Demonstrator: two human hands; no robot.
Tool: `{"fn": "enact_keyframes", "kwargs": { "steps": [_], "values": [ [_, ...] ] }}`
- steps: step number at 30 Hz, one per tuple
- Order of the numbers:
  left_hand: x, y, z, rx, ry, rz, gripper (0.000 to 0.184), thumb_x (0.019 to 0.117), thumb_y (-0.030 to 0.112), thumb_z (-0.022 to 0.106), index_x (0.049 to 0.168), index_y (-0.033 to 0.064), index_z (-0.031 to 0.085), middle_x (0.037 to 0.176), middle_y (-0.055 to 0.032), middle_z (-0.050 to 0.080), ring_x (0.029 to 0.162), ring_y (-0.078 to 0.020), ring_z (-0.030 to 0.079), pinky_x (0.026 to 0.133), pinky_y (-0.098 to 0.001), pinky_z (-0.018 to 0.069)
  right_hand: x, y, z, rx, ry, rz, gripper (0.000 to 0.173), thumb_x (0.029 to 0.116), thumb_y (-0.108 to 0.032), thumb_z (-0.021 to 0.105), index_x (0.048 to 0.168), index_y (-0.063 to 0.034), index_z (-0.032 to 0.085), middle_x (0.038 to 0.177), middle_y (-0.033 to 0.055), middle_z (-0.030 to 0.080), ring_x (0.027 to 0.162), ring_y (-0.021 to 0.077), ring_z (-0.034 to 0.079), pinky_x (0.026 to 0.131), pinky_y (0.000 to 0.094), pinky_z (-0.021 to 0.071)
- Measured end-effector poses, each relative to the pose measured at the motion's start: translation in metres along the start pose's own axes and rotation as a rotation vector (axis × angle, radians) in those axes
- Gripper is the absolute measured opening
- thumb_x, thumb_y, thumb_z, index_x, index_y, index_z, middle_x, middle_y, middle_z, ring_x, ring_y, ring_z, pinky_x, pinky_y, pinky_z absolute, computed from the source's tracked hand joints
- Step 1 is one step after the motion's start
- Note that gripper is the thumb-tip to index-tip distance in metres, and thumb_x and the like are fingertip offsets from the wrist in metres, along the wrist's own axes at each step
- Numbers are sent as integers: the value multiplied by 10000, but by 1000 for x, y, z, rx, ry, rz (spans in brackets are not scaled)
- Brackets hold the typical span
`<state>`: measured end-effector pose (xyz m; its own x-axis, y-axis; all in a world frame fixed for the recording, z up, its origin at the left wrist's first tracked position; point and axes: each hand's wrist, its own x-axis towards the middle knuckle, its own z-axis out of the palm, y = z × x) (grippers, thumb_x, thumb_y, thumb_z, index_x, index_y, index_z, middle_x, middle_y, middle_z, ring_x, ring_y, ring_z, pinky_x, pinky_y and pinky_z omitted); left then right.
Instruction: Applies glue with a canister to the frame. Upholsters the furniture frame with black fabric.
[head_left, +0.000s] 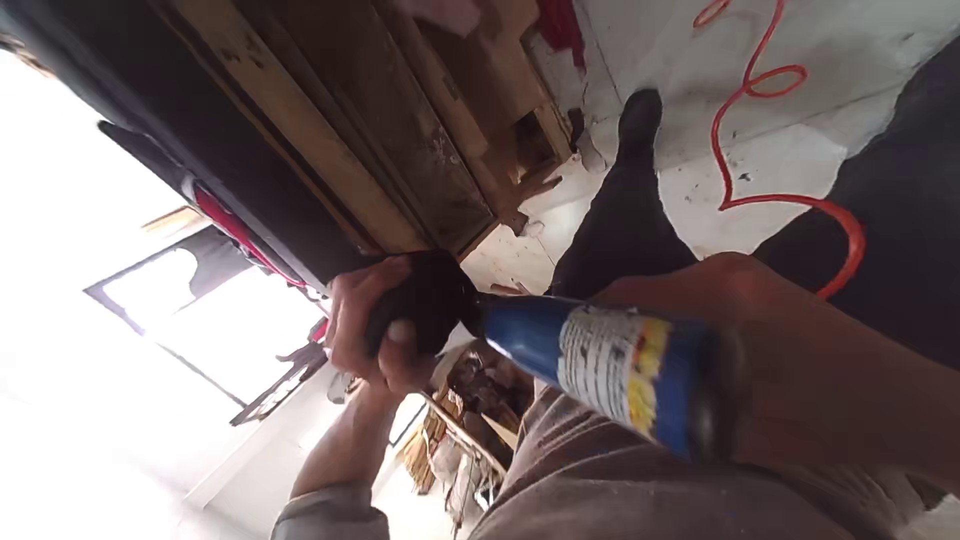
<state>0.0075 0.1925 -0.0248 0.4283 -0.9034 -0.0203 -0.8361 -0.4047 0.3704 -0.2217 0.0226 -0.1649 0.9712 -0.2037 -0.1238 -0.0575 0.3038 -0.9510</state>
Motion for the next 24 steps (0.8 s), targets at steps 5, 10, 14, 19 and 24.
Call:
{"fn": "enact_keyframes", "kwargs": {
  "steps": [5, 10, 14, 19, 24],
  "values": [
    [-3, -6, 4, 32, 74, 1, 598, 1047, 520, 366, 1051, 35, 715, 971, -62, 716, 968, -117, 664, 890, -325, 542, -113, 15, -60, 53, 383, 180, 526, 858, -472, 778, 1261, -179, 608, 1067, -81, 705, 984, 14, 687, 847, 249, 611],
    [-12, 8, 18, 147, 196, -86, 717, 1058, 546, 245, 1117, 22, 731, 1074, -147, 741, 1065, -231, 677, 990, -443, 508, -158, -36, -117, -551, 439, 486, 698, 838, -675, 646, 1202, -80, 662, 937, 157, 709, 837, 276, 705, 702, 562, 558],
    [-39, 59, 27, -3, 365, -235, 739, 1028, 615, 306, 1264, 17, 670, 1390, -205, 623, 1394, -357, 505, 1208, -577, 309, -93, -126, -106, -822, 192, 355, 799, 787, -350, 716, 1469, -18, 468, 1065, 285, 695, 884, 494, 689, 690, 723, 507],
    [-111, 94, 52, -200, 567, -308, 568, 1071, 501, 317, 1218, 103, 695, 1265, -98, 706, 1225, -204, 647, 1034, -423, 538, 56, -196, -37, -1070, -119, -55, 847, 763, -71, 687, 1571, -131, 438, 1232, 225, 672, 1079, 422, 678, 872, 658, 545],
    [-120, 78, 76, -1234, 739, -906, 531, 977, 360, 492, 1292, -61, 562, 1163, -154, 705, 1032, -234, 705, 870, -420, 599, 224, -241, 111, -1300, -565, -372, 827, 814, -17, 677, 1574, -243, 443, 1317, 191, 633, 1218, 377, 604, 999, 566, 511]
  ]
}}
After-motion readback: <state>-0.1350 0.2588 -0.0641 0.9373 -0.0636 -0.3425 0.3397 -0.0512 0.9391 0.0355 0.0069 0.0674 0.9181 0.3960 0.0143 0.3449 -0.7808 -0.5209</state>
